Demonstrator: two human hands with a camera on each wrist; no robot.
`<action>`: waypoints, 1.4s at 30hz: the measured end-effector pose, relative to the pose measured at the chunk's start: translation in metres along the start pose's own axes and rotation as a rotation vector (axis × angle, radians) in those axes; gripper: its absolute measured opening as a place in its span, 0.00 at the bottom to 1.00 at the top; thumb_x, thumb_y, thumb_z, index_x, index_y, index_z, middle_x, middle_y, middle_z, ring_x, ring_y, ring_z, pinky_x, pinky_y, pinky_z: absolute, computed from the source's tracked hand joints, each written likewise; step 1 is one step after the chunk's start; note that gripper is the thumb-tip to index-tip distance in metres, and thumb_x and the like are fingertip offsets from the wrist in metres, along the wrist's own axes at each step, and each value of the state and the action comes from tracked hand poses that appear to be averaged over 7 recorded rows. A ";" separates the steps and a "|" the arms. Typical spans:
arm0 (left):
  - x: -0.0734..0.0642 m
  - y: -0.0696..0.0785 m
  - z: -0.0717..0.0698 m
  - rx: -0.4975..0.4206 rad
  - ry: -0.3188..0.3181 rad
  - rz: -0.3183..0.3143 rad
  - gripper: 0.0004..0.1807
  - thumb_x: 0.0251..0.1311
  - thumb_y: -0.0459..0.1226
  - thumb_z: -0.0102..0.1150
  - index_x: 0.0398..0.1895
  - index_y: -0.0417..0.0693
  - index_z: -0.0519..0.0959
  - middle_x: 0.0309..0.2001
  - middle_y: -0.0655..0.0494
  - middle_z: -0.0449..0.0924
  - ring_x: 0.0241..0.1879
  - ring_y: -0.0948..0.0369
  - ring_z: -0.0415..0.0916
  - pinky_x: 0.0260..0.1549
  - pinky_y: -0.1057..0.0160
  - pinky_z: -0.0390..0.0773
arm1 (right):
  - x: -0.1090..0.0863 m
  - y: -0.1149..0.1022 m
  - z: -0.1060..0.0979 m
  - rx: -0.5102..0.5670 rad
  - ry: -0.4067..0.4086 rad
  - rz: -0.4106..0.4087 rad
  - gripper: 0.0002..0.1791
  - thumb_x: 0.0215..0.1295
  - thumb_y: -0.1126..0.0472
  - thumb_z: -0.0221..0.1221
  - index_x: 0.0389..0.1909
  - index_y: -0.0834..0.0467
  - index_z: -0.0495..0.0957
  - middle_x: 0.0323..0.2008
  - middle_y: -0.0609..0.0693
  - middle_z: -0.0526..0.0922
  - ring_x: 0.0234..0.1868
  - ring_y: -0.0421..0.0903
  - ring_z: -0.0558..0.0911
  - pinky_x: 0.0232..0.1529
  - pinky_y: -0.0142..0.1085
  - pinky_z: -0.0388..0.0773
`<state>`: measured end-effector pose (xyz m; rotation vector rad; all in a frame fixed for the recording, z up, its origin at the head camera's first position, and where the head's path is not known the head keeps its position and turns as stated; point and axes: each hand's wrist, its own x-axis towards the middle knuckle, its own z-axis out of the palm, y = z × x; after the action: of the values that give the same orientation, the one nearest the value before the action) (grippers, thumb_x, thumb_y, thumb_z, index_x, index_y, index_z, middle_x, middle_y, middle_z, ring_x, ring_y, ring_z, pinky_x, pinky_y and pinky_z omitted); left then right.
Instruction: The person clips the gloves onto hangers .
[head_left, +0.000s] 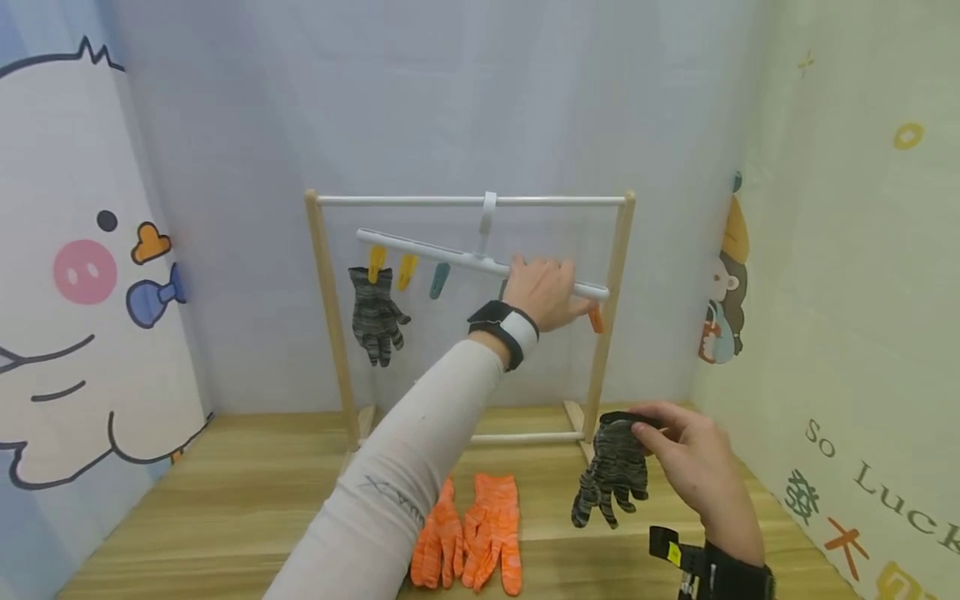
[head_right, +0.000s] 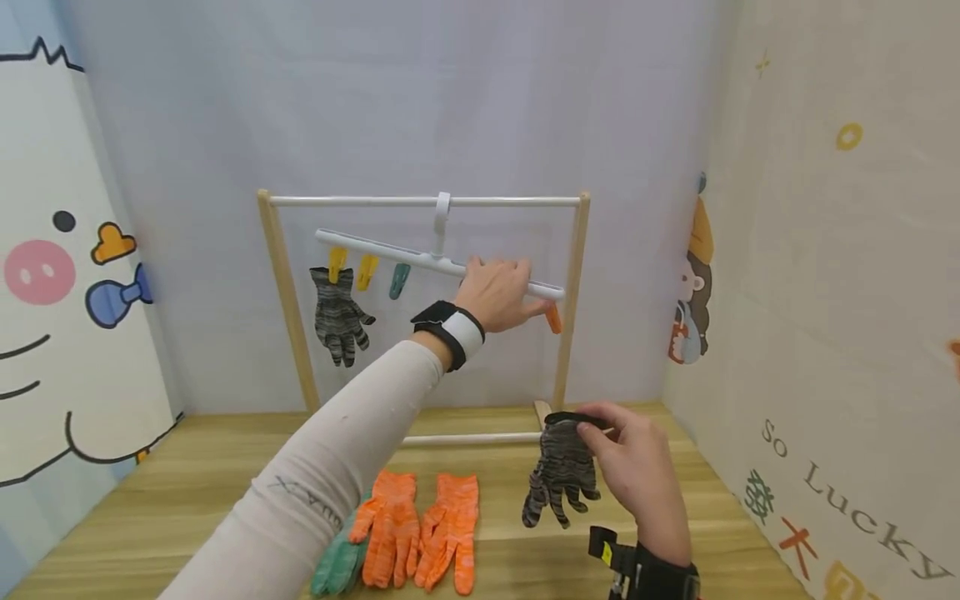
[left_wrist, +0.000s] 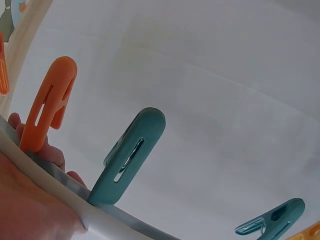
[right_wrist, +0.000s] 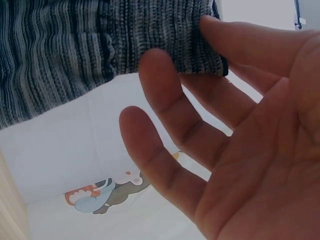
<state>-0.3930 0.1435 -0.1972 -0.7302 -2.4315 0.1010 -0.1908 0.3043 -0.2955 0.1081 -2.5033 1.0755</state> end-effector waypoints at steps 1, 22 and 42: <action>-0.001 0.000 0.000 0.003 -0.003 0.002 0.31 0.59 0.71 0.43 0.36 0.54 0.72 0.30 0.60 0.76 0.32 0.59 0.72 0.45 0.49 0.71 | 0.000 0.000 0.000 -0.002 0.001 -0.004 0.13 0.69 0.61 0.59 0.52 0.58 0.82 0.38 0.59 0.86 0.31 0.48 0.83 0.22 0.40 0.69; -0.010 -0.008 -0.001 -0.017 -0.044 0.046 0.26 0.61 0.65 0.47 0.36 0.53 0.72 0.30 0.60 0.76 0.30 0.60 0.72 0.38 0.56 0.69 | 0.003 -0.001 0.005 -0.021 -0.031 -0.035 0.14 0.67 0.62 0.59 0.52 0.60 0.82 0.43 0.63 0.86 0.33 0.50 0.85 0.25 0.40 0.71; -0.009 -0.012 -0.005 -0.099 -0.124 0.064 0.17 0.54 0.58 0.51 0.34 0.58 0.71 0.32 0.62 0.77 0.32 0.60 0.72 0.42 0.52 0.66 | 0.005 -0.004 0.010 -0.038 -0.048 -0.029 0.14 0.67 0.62 0.59 0.51 0.60 0.82 0.38 0.62 0.88 0.31 0.49 0.85 0.23 0.40 0.70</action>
<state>-0.3896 0.1279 -0.1949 -0.8688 -2.5456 0.0530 -0.1978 0.2944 -0.2969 0.1603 -2.5559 1.0253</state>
